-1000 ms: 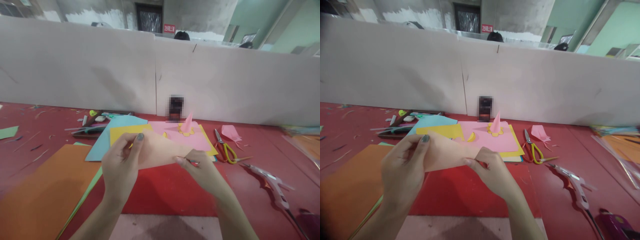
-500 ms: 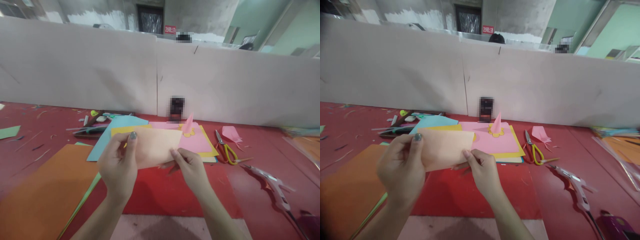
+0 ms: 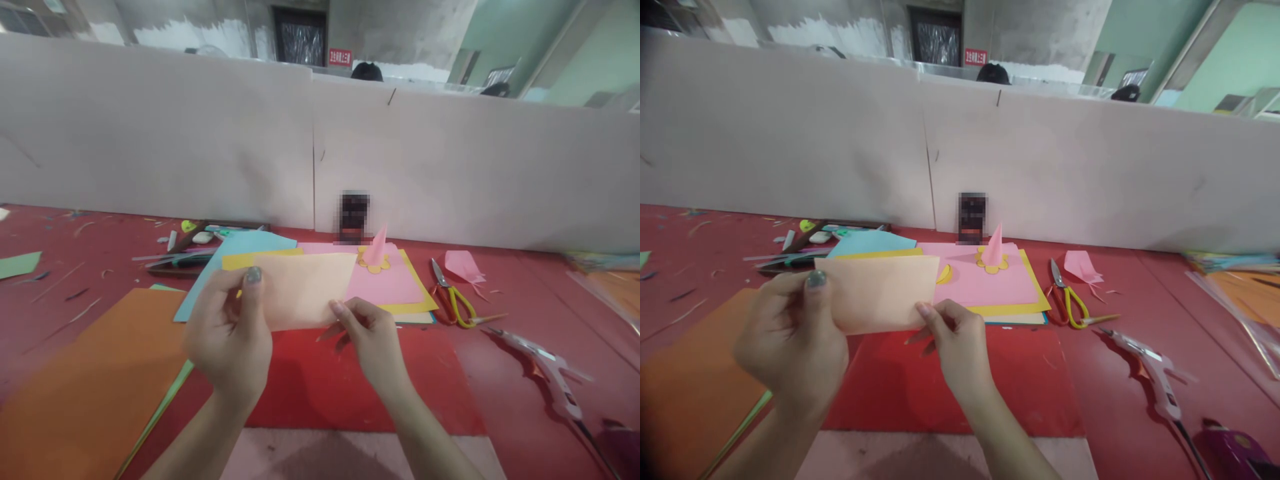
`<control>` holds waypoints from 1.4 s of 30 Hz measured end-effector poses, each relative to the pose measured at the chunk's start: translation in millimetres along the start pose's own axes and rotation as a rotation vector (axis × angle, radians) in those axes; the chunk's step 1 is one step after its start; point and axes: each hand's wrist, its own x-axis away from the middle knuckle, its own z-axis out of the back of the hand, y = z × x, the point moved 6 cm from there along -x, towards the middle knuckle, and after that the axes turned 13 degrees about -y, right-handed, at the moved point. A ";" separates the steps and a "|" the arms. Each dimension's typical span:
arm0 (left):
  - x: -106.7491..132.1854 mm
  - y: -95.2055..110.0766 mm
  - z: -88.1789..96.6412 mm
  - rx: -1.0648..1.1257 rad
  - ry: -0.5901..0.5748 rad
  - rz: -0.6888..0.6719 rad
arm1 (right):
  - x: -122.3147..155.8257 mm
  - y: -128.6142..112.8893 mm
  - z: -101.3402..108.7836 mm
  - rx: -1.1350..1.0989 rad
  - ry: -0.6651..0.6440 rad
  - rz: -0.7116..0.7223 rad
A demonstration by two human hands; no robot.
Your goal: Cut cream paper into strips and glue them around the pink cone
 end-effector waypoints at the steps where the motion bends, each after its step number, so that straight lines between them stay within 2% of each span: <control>1: -0.1 0.5 0.8 0.006 0.006 -0.009 | -0.2 1.5 -1.3 -0.020 -0.007 -0.008; 8: -3.0 0.7 3.7 -0.011 0.040 -0.025 | -0.8 6.6 -5.5 -0.097 0.005 -0.023; 13: -2.9 0.0 4.2 0.045 0.060 -0.012 | -2.9 5.5 -22.1 -0.178 -0.230 -0.018; 15: -2.0 0.9 4.7 0.039 0.068 -0.023 | -2.1 6.3 -27.1 -0.186 -0.280 -0.018; 18: -0.5 2.0 4.6 0.041 0.058 -0.029 | -1.2 9.6 -27.5 -0.167 -0.248 -0.014; 22: -1.3 -0.6 3.6 0.045 0.031 0.027 | -2.1 14.6 -21.3 -0.108 -0.148 -0.025; 25: -5.4 -4.1 6.4 0.054 0.090 0.036 | -3.5 15.2 -14.8 -0.073 -0.079 -0.028; 32: -13.4 -13.8 11.8 0.115 0.202 0.056 | -5.1 12.5 -11.3 0.049 -0.089 -0.015; 37: -12.3 -12.9 13.2 0.128 0.181 0.065 | -2.9 13.0 -13.1 0.102 -0.129 -0.013; 40: -11.2 -12.2 15.7 0.106 0.199 0.057 | -0.8 7.9 -11.8 0.275 -0.161 0.036; 42: -13.6 -12.6 12.4 0.081 0.131 0.076 | -0.1 3.4 -10.8 0.401 -0.202 0.062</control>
